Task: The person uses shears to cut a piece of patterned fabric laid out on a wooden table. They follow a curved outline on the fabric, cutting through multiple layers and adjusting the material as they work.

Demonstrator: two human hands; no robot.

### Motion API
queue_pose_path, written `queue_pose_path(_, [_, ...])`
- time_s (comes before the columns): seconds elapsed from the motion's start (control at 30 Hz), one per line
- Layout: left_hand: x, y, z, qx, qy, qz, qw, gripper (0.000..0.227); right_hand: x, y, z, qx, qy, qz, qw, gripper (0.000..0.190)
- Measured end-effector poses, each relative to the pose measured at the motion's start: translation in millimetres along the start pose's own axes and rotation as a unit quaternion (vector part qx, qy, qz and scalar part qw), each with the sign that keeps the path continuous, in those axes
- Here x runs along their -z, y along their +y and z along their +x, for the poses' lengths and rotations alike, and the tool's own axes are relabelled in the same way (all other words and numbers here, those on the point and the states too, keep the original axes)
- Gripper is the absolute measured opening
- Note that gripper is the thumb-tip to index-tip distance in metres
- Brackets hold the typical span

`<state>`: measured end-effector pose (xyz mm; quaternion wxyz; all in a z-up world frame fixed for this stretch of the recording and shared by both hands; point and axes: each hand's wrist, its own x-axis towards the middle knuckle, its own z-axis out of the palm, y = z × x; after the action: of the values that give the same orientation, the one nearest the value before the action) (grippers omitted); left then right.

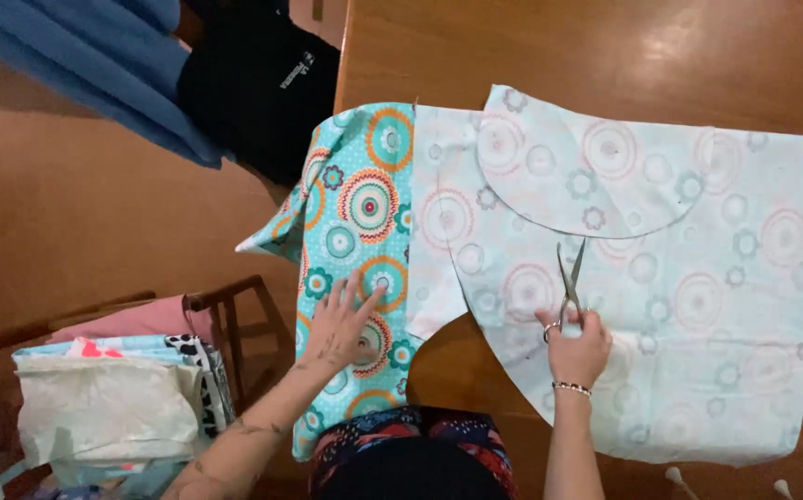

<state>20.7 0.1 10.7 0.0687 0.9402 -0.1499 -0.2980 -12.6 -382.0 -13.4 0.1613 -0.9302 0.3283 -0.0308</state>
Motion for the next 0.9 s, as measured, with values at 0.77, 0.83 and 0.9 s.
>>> queue_pose_path(0.77, [-19, 84, 77, -0.145, 0.325, -0.236, 0.904, 0.058, -5, -86, 30, -0.06, -0.371, 0.24, 0.895, 0.027])
queue_pose_path(0.83, [-39, 74, 83, -0.125, 0.326, -0.276, 0.896, 0.062, -9, -77, 26, -0.056, -0.383, 0.26, 0.885, 0.028])
queue_pose_path(0.9, [-51, 64, 84, -0.102, 0.332, -0.314, 0.884, 0.067, -12, -73, 21, -0.046, -0.395, 0.28, 0.874, 0.03])
